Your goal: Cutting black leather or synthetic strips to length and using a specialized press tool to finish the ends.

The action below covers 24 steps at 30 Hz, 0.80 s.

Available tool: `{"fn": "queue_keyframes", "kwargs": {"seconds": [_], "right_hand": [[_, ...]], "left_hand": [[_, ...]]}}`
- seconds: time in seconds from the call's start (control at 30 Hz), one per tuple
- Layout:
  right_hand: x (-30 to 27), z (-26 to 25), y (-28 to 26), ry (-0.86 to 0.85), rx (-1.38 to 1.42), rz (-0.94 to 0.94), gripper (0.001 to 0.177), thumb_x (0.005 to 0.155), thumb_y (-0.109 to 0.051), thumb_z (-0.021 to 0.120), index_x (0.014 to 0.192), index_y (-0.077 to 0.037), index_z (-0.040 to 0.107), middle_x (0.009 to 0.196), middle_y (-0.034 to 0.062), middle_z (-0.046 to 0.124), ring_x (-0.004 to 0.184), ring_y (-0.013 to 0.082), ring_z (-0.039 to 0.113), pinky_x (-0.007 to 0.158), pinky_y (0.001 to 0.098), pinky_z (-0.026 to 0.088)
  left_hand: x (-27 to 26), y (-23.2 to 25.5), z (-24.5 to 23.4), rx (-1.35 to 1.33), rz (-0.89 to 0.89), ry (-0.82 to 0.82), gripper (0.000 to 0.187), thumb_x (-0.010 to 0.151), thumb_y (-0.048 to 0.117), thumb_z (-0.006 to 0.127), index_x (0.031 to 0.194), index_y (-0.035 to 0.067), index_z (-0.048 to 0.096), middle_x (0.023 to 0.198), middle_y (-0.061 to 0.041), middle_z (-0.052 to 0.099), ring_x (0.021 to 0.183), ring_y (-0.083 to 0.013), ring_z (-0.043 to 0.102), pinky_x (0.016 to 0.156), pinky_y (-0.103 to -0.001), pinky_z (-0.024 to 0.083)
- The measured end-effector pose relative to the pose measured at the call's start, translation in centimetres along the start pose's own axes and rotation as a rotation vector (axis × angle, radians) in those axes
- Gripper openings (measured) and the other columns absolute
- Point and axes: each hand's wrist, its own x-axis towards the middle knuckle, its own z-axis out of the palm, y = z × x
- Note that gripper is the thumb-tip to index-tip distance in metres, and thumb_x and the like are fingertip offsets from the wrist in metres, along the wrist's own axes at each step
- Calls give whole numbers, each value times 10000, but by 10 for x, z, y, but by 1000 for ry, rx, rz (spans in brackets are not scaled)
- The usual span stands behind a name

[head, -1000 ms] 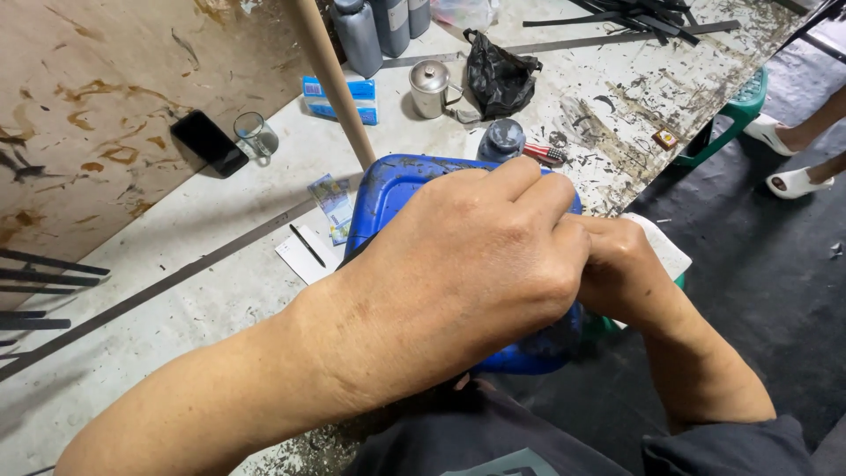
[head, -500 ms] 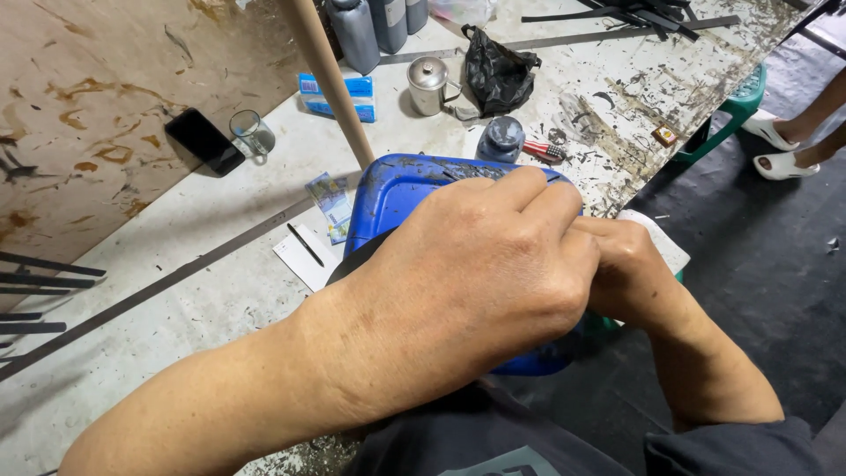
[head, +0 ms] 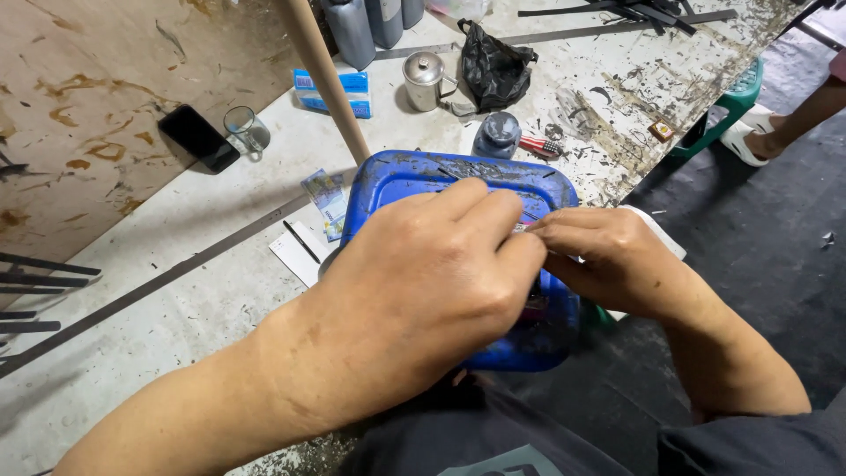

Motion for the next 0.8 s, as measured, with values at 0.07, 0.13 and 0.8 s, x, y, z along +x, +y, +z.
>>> {"fn": "queue_keyframes", "kwargs": {"seconds": [0.07,0.13,0.8], "right_hand": [[11,-5,-7,-35,6,-10,111,969,-73,650,1044,-1,686,1000,144,740,864,275,741,774,367,590],[18,-9,-12,-74,14,-21,99,964,-74,663,1027,-5,693,972,128,737,831,260,733,749,359,582],[27,7,-5,-73,-208,-128,162,1006,-203,648,1002,-59,720,866,80,667,717,264,598,638,377,439]], "left_hand": [[-10,-5,-3,-24,-18,-28,129,867,44,635,815,120,545,826,-86,531,744,-298,537,583,-420,445],[-19,-9,-3,-49,-41,-55,135,880,28,616,815,104,525,831,-96,521,746,-310,532,583,-431,449],[-81,-45,35,-368,-208,20,58,996,86,648,1000,28,651,897,-109,582,756,-296,548,712,-400,478]]}}
